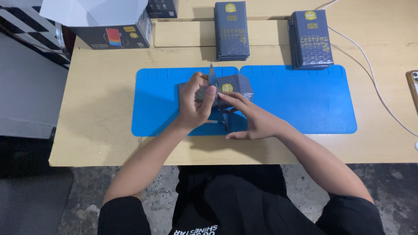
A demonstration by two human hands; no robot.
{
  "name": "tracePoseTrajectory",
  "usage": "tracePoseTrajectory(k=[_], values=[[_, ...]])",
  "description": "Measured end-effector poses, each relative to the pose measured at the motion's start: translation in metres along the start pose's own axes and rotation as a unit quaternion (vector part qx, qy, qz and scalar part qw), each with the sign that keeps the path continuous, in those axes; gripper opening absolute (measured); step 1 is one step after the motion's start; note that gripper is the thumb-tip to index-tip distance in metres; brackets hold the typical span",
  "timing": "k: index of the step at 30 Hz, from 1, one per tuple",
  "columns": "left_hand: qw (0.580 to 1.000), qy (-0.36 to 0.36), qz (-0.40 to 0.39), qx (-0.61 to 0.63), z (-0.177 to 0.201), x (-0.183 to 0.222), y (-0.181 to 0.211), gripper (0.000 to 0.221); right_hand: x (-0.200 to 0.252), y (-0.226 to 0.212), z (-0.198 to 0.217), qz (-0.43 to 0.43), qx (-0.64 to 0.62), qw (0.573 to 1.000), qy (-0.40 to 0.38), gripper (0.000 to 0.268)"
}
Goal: The person is unboxing replacement smartphone screens, removing protective plastic films, and inspecting the front and back of the displays.
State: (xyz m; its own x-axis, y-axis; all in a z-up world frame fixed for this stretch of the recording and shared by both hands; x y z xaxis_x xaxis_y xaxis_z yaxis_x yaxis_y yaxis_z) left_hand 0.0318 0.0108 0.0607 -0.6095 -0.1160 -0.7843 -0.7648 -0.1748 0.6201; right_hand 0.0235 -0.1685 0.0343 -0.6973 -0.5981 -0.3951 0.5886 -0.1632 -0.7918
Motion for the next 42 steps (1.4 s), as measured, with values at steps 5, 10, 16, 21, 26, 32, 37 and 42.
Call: tracePoseTrajectory(k=[5,10,16,21,26,32,37,42], values=[[0.999,-0.040,0.005,-0.011,-0.016,0.020,-0.010,0.023,0.003,0.016,0.005,-0.026,-0.080,0.995,0.046,0.120],[0.994,-0.103,0.012,-0.023,-0.024,0.025,-0.001,0.049,0.006,0.032,0.012,-0.044,-0.144,0.985,0.080,0.124],[0.989,-0.135,0.051,-0.024,-0.023,0.032,-0.012,0.063,0.007,0.042,0.012,-0.058,-0.163,0.980,0.098,0.126],[0.981,-0.077,0.174,0.048,-0.017,0.026,-0.016,0.052,0.007,0.044,0.027,-0.074,-0.195,0.958,0.194,0.081],[0.975,-0.079,0.200,0.050,-0.011,0.035,-0.045,0.055,0.011,0.048,0.038,-0.042,-0.224,0.944,0.239,0.079],[0.964,-0.116,0.215,0.108,-0.028,0.042,-0.034,0.069,0.013,0.039,0.033,0.009,-0.233,0.945,0.229,0.081],[0.936,-0.150,0.255,0.190,-0.039,0.060,-0.046,0.083,0.010,0.029,0.031,0.029,-0.209,0.957,0.200,0.082],[0.905,-0.212,0.272,0.249,-0.043,0.066,-0.048,0.090,0.010,0.024,0.036,0.019,-0.199,0.965,0.168,0.093]])
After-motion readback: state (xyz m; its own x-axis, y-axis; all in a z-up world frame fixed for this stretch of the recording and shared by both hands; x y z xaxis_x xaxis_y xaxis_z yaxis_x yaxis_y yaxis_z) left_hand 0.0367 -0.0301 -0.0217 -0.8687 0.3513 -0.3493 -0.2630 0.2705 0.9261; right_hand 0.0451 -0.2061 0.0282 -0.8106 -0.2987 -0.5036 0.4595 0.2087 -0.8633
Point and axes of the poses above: each hand's wrist, its own x-axis away from the middle knuckle, its own z-axis out of the back of the hand, y = z × x, the point moved 4 cm from there along -x, towards the middle knuckle, and after that the axes turned 15 degrees about y, right-handed, at the moved point
